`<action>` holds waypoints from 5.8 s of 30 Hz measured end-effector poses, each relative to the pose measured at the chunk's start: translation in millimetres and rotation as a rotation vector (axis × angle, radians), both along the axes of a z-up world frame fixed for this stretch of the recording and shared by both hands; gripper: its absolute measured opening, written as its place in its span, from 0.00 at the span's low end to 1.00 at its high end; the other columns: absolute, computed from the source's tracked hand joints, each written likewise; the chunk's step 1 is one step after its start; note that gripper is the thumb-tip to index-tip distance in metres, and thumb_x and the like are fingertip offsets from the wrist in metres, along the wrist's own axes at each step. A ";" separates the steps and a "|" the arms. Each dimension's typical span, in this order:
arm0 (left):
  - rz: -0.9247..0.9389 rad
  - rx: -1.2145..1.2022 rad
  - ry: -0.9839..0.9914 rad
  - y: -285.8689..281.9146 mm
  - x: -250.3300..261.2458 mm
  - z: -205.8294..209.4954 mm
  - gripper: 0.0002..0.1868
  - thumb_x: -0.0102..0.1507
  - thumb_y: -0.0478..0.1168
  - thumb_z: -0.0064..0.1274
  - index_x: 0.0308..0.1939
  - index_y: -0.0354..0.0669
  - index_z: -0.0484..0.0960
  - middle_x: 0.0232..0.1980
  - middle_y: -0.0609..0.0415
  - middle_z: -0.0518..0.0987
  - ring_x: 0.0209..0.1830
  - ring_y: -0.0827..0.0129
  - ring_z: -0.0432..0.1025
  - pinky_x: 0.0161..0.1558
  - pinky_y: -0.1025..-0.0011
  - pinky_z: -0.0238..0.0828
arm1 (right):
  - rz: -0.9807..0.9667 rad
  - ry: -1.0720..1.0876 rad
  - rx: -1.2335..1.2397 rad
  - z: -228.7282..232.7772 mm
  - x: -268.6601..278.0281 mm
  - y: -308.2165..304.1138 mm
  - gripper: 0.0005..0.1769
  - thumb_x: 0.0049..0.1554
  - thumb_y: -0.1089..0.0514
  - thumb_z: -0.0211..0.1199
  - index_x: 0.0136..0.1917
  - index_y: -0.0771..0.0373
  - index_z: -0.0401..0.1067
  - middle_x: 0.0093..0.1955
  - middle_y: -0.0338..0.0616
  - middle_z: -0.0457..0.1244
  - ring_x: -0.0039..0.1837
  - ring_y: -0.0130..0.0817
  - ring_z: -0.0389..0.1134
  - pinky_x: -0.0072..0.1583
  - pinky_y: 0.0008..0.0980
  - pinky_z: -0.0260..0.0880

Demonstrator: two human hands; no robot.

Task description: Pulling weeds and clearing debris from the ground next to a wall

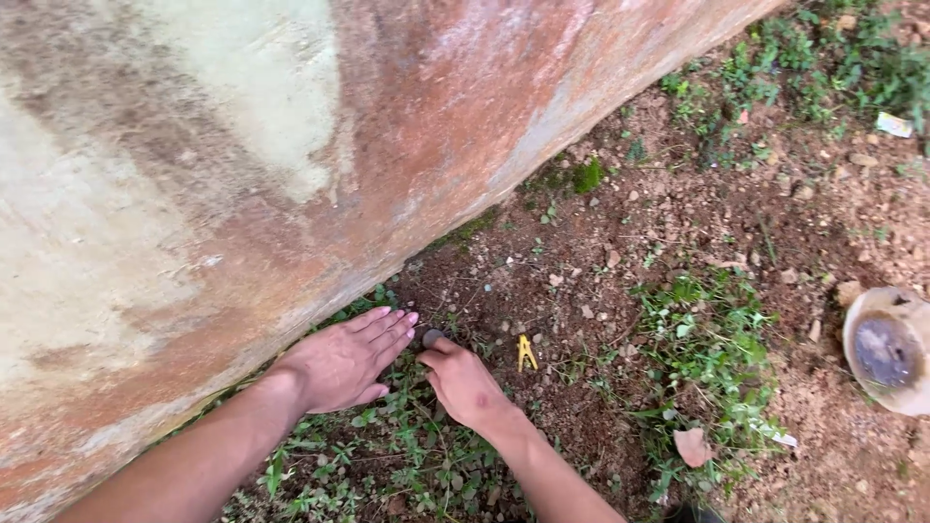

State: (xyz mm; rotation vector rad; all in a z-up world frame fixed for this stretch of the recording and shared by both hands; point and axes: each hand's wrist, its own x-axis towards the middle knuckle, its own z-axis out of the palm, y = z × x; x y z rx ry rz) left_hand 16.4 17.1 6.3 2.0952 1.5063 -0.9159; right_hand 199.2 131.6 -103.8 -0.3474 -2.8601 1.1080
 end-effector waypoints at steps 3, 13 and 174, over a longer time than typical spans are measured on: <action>-0.005 0.010 0.014 2.3 1.1 -2.1 0.42 0.72 0.59 0.19 0.78 0.30 0.35 0.83 0.38 0.30 0.83 0.54 0.28 0.78 0.56 0.20 | -0.096 -0.124 -0.142 -18.6 11.7 18.3 0.07 0.61 0.65 0.59 0.51 0.66 0.77 0.51 0.48 0.68 0.47 0.39 0.73 0.51 0.33 0.80; -0.099 0.065 0.018 20.7 5.2 -19.4 0.41 0.71 0.60 0.15 0.78 0.33 0.34 0.83 0.39 0.31 0.83 0.55 0.27 0.78 0.56 0.19 | -0.314 -0.570 0.047 131.1 103.3 226.8 0.12 0.61 0.49 0.59 0.53 0.53 0.79 0.47 0.39 0.70 0.44 0.28 0.71 0.49 0.33 0.78; 0.057 0.043 0.042 -60.8 -28.0 -14.0 0.42 0.71 0.60 0.19 0.78 0.29 0.38 0.83 0.38 0.34 0.84 0.55 0.30 0.78 0.59 0.21 | 0.135 -0.642 0.307 130.1 -57.1 74.0 0.40 0.61 0.38 0.60 0.79 0.49 0.49 0.84 0.51 0.43 0.81 0.48 0.45 0.77 0.49 0.47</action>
